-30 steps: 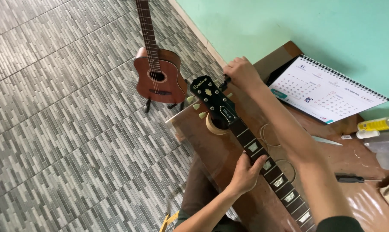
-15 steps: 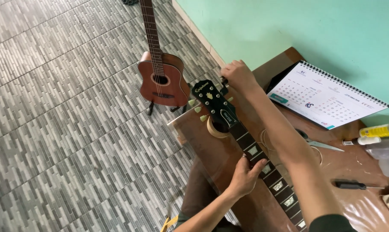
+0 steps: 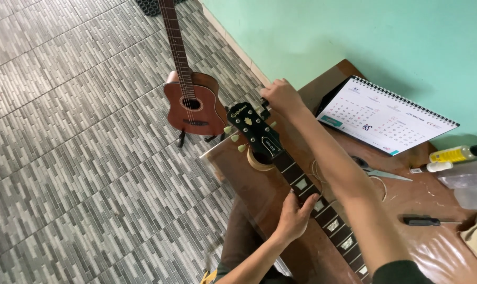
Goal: The person is changing the strings on a red electric guitar. They unwind a new string, thread it through the guitar's bridge, and then wind it onto the tuning peg at the headstock. The person uses a string winder to tighten the string and a string cutter to trim the excess.
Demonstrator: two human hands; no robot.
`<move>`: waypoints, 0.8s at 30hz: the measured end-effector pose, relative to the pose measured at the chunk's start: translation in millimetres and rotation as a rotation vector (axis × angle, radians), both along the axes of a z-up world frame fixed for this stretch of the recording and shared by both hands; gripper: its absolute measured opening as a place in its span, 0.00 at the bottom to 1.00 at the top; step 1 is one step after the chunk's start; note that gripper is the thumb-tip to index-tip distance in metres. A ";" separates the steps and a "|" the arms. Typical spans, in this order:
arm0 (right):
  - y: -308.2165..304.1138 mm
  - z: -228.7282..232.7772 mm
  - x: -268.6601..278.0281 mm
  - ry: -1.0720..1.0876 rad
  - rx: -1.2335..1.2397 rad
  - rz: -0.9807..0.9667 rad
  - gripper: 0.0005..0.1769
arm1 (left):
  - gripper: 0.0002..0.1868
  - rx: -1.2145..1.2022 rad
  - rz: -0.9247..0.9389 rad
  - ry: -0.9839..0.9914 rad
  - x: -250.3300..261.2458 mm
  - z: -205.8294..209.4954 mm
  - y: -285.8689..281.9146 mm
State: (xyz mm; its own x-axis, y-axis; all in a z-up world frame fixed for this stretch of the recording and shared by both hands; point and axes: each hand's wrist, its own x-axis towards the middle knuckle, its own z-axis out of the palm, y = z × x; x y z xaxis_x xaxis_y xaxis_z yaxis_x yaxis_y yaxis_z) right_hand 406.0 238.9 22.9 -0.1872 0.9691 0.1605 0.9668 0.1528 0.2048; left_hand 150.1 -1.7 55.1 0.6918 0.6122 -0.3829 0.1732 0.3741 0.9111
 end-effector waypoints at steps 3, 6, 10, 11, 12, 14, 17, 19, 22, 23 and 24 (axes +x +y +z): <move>7.5 -11.2 -0.4 -0.039 -0.096 0.032 0.17 | 0.31 0.064 0.000 0.013 2.7 -29.1 -4.6; -7.0 -20.6 15.4 -0.163 -0.143 0.014 0.25 | 0.31 0.008 -0.024 0.060 -1.0 -15.2 -0.8; 7.3 -17.3 10.3 -0.239 -0.181 0.055 0.24 | 0.29 -0.011 -0.030 -0.124 -2.1 -0.8 4.7; 11.5 -21.1 6.5 -0.175 -0.194 0.075 0.19 | 0.31 -0.011 -0.038 -0.062 -1.1 -10.2 3.7; 14.8 -25.5 1.6 -0.113 -0.212 0.101 0.16 | 0.33 -0.017 -0.042 -0.002 -0.2 -19.4 0.8; 4.1 -41.3 6.8 -0.058 -0.195 0.102 0.18 | 0.32 0.029 -0.039 0.035 0.5 -25.7 0.1; -25.5 -36.7 11.7 0.007 -0.143 0.096 0.18 | 0.29 0.059 -0.051 0.114 -1.1 -16.3 3.1; -39.4 -20.7 15.1 0.014 -0.108 0.089 0.16 | 0.29 0.042 -0.066 0.154 0.2 -4.9 5.1; -28.8 -4.4 10.7 0.032 -0.014 0.020 0.13 | 0.20 -0.015 0.000 0.071 0.1 -0.4 2.1; -14.5 -3.7 8.9 0.018 0.026 0.036 0.13 | 0.24 0.003 -0.007 0.095 0.8 -6.4 0.0; 0.0 -2.1 8.8 0.002 0.069 0.048 0.17 | 0.27 0.024 -0.017 0.117 2.4 -13.2 -1.2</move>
